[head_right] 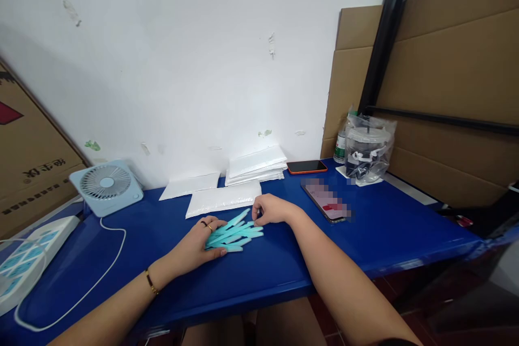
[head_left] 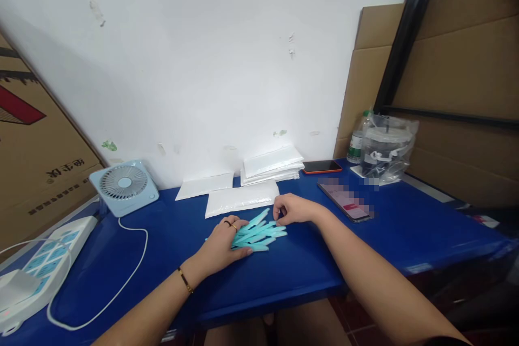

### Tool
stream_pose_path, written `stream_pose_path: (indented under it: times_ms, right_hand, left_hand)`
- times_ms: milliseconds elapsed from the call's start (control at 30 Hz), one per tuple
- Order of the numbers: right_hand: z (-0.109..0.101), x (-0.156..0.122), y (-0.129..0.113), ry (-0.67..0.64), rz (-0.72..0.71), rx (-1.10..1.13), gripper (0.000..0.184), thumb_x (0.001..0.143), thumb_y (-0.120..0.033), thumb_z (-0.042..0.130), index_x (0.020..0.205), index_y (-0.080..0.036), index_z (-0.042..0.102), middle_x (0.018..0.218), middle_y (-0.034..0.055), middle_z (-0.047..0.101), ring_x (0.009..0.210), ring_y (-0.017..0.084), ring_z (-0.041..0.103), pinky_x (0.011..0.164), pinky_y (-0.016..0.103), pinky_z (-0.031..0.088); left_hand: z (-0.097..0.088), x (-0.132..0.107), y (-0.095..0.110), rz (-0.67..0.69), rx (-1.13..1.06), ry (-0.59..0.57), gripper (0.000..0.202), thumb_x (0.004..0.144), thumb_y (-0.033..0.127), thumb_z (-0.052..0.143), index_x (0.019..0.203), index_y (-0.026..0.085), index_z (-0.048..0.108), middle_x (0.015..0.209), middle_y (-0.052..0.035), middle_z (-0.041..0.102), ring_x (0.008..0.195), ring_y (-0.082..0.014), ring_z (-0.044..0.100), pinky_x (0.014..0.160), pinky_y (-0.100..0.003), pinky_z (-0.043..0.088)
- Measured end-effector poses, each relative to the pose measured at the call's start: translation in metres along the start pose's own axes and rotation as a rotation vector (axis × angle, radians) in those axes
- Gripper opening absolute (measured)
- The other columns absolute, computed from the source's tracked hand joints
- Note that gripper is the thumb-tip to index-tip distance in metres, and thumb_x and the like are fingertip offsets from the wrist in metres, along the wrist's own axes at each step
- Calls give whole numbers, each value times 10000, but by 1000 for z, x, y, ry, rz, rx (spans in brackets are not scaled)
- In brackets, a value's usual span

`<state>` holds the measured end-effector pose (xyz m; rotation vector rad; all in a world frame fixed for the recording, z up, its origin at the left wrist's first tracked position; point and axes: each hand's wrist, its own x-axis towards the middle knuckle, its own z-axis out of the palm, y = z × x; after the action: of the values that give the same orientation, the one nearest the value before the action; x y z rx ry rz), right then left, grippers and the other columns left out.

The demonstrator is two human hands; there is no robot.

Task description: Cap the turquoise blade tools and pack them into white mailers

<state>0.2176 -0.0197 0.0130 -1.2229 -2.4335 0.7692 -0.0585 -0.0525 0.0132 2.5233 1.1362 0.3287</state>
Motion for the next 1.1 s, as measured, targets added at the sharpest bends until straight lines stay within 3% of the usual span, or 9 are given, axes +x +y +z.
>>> stream_pose_path:
  times_ms: [100, 233, 367, 567, 733, 900, 1033, 1100]
  right_hand:
    - [-8, -4, 3, -63, -3, 14, 261, 631, -374, 716, 792, -169, 714, 760, 16, 621, 634, 118, 530, 533, 202, 382]
    - [-15, -7, 11, 99, 5, -36, 200, 710, -295, 656, 865, -177, 700, 781, 19, 600, 656, 117, 519, 589, 212, 392]
    - [-9, -2, 17, 140, -17, -90, 252, 675, -222, 688, 925, -190, 682, 861, 27, 554, 702, 120, 512, 634, 219, 403]
    - [2, 8, 20, 124, -22, -71, 84, 718, -195, 645, 795, -163, 656, 848, 26, 541, 699, 112, 506, 629, 211, 400]
    - [1, 9, 26, 175, 9, -53, 72, 722, -225, 653, 760, -164, 656, 833, 24, 545, 704, 116, 515, 623, 209, 400]
    - [-8, 4, 28, 263, 73, -55, 125, 717, -252, 669, 809, -169, 684, 843, 29, 562, 711, 123, 520, 636, 219, 401]
    - [-8, 4, 14, 179, -48, 8, 222, 708, -343, 690, 853, -176, 693, 830, 19, 552, 689, 109, 505, 620, 206, 401]
    - [-5, 5, 6, 102, -95, 14, 239, 678, -357, 716, 832, -175, 695, 815, 12, 545, 686, 105, 500, 614, 199, 399]
  left_hand:
    - [6, 10, 12, 45, -23, -12, 575, 738, 514, 601, 1246, 271, 487, 1169, -75, 499, 1069, -251, 458, 916, -378, 400]
    - [2, 18, 17, 55, -65, -55, 628, 708, 576, 597, 1240, 259, 495, 1163, -78, 517, 1022, -245, 488, 863, -350, 420]
    - [-7, 37, 8, -50, -104, -70, 478, 837, 542, 407, 1152, 215, 557, 967, -58, 601, 801, -177, 544, 694, -282, 428]
    - [-5, 66, -13, -82, -85, -108, 343, 776, 479, 509, 933, 198, 626, 770, -11, 627, 663, -148, 544, 563, -235, 376]
    - [-3, 70, -25, -40, 37, 3, 199, 789, 363, 507, 788, 214, 639, 733, -5, 630, 693, -157, 554, 603, -249, 365]
    - [-6, 68, -40, -112, 14, 70, 216, 773, 351, 524, 894, 219, 645, 828, -24, 644, 767, -177, 574, 664, -270, 418]
    - [-7, 64, -35, -39, -45, 135, 259, 759, 376, 550, 937, 206, 633, 900, -39, 629, 836, -180, 565, 744, -283, 442]
    - [-7, 60, -26, -2, -58, 98, 260, 774, 417, 531, 888, 209, 639, 862, -33, 623, 799, -174, 557, 714, -279, 439]
